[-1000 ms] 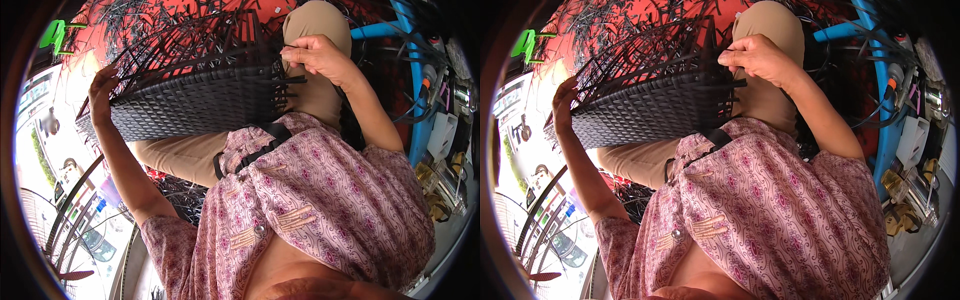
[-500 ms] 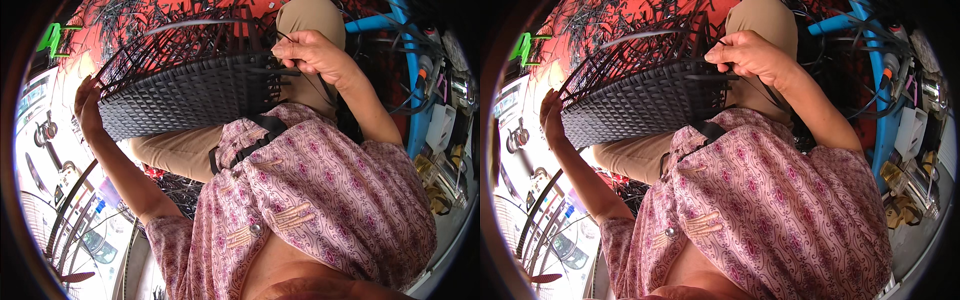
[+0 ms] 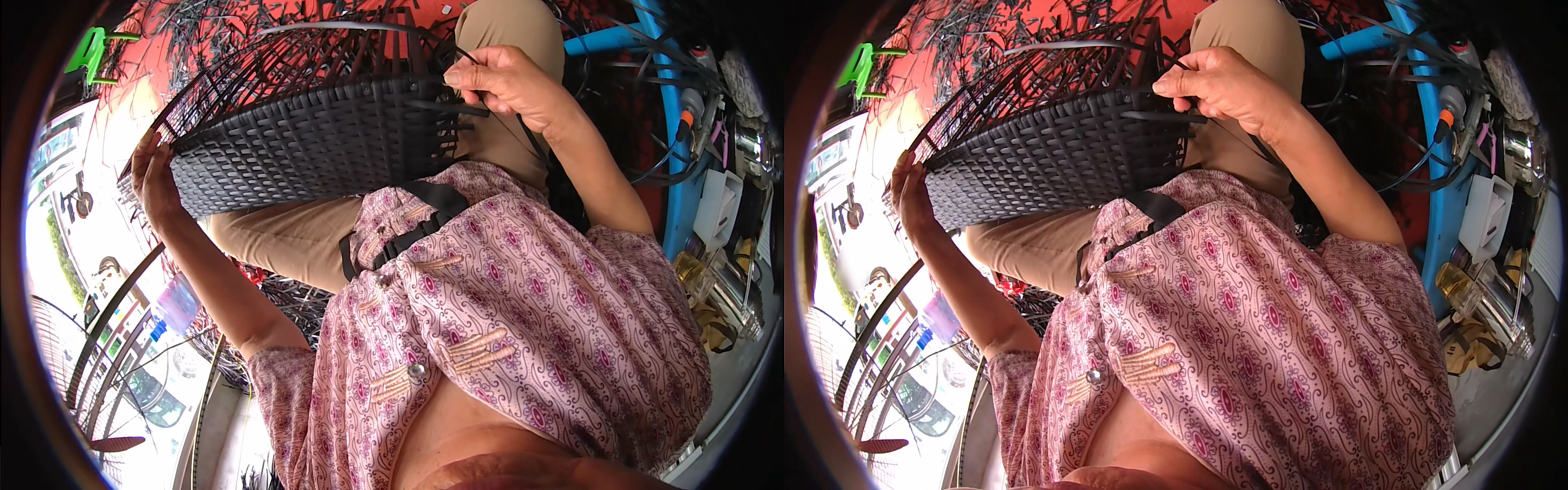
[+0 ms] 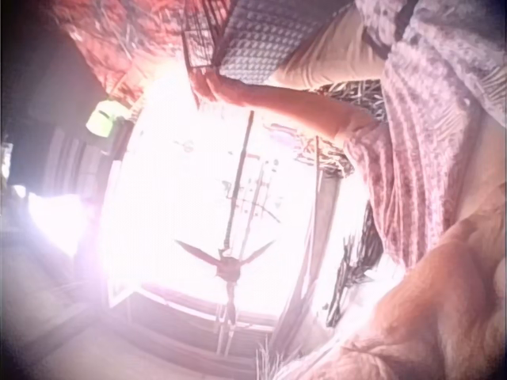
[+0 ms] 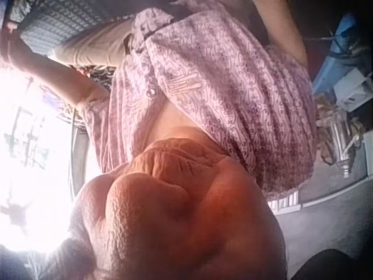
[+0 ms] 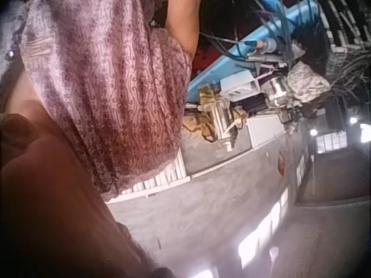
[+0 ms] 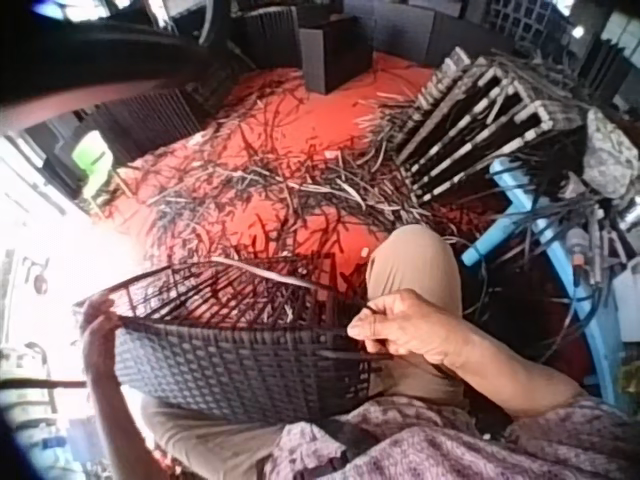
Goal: The person weaves a black plastic basket by hand, threading black plastic strips through the existing weave. The person sits on the floor and works on the basket's edge, pulling and tucking the strips to secure them.
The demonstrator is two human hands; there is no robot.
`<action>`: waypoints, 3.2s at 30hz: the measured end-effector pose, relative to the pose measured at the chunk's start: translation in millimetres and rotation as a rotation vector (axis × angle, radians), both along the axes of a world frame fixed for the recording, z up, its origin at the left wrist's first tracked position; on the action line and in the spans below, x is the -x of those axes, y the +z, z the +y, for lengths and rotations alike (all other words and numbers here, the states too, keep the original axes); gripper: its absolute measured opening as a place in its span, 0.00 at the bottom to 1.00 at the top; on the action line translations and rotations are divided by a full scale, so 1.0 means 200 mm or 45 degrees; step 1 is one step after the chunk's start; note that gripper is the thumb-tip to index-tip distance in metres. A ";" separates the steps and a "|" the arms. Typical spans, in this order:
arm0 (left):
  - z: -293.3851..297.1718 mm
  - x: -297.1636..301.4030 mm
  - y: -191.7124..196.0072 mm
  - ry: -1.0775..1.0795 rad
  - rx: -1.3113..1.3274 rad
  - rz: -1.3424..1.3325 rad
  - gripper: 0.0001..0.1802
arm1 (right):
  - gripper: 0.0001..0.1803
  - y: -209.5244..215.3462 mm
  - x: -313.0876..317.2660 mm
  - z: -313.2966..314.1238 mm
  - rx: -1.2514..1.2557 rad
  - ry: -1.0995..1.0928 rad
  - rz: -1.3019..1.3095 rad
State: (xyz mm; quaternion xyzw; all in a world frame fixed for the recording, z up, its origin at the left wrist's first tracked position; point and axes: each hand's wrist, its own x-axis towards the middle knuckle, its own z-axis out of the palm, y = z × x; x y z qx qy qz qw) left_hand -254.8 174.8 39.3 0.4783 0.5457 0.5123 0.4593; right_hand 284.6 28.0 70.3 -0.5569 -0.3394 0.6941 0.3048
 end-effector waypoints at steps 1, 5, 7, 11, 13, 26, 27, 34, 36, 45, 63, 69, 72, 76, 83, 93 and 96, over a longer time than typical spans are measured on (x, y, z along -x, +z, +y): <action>0.00 -0.02 0.01 -0.004 0.006 0.016 0.19 | 0.14 0.00 0.00 0.00 -0.017 0.001 -0.016; 0.00 -0.04 0.04 -0.032 0.038 0.191 0.20 | 0.14 0.00 0.00 0.00 -0.073 0.019 -0.045; 0.00 -0.04 0.03 -0.024 0.061 0.204 0.20 | 0.15 -0.01 0.00 0.00 -0.098 0.024 -0.065; -0.01 -0.07 0.04 -0.002 0.120 0.198 0.19 | 0.15 -0.02 0.01 0.00 -0.124 0.023 -0.106; -0.01 -0.12 0.06 -0.018 0.117 0.221 0.18 | 0.14 -0.01 0.01 0.01 -0.130 0.020 -0.102; -0.31 -1.06 0.34 -0.514 -0.362 0.704 0.09 | 0.16 -0.05 0.00 0.06 -0.145 -0.035 -0.098; -0.32 -1.17 0.33 -0.671 -0.418 0.702 0.09 | 0.16 -0.05 0.00 0.06 -0.152 -0.030 -0.125; -0.28 -1.40 0.19 -1.194 -0.196 0.644 0.14 | 0.14 -0.05 0.05 0.07 -0.226 -0.025 -0.181; -0.25 -1.42 0.17 -1.293 -0.158 0.633 0.16 | 0.12 -0.06 0.06 0.07 -0.276 -0.038 -0.161; -0.21 -1.46 0.16 -1.429 -0.033 0.537 0.22 | 0.10 -0.09 0.08 0.07 -0.382 -0.075 -0.146; -0.14 -1.44 0.12 -1.352 0.374 0.192 0.14 | 0.11 0.03 0.12 0.09 -0.416 0.020 -0.222; -0.16 -1.44 0.13 -1.413 0.395 0.072 0.10 | 0.15 -0.11 0.15 0.02 -0.671 -0.026 -0.524; -0.17 -1.43 0.13 -1.442 0.320 0.086 0.07 | 0.14 -0.10 0.19 -0.06 -0.778 -0.064 -0.616; -0.19 -1.42 0.12 -1.520 0.168 0.212 0.08 | 0.16 -0.11 0.23 -0.15 -0.868 -0.061 -0.808; -0.09 -1.22 0.05 -1.247 0.083 0.429 0.14 | 0.17 -0.08 0.18 -0.10 -0.721 -0.156 -0.738; 0.03 -1.11 0.03 -1.320 0.116 0.712 0.14 | 0.16 -0.03 0.39 0.11 -1.209 -0.039 -0.903; 0.03 -1.13 0.00 -1.385 -0.021 0.675 0.15 | 0.15 -0.02 0.41 0.14 -1.169 0.030 -0.994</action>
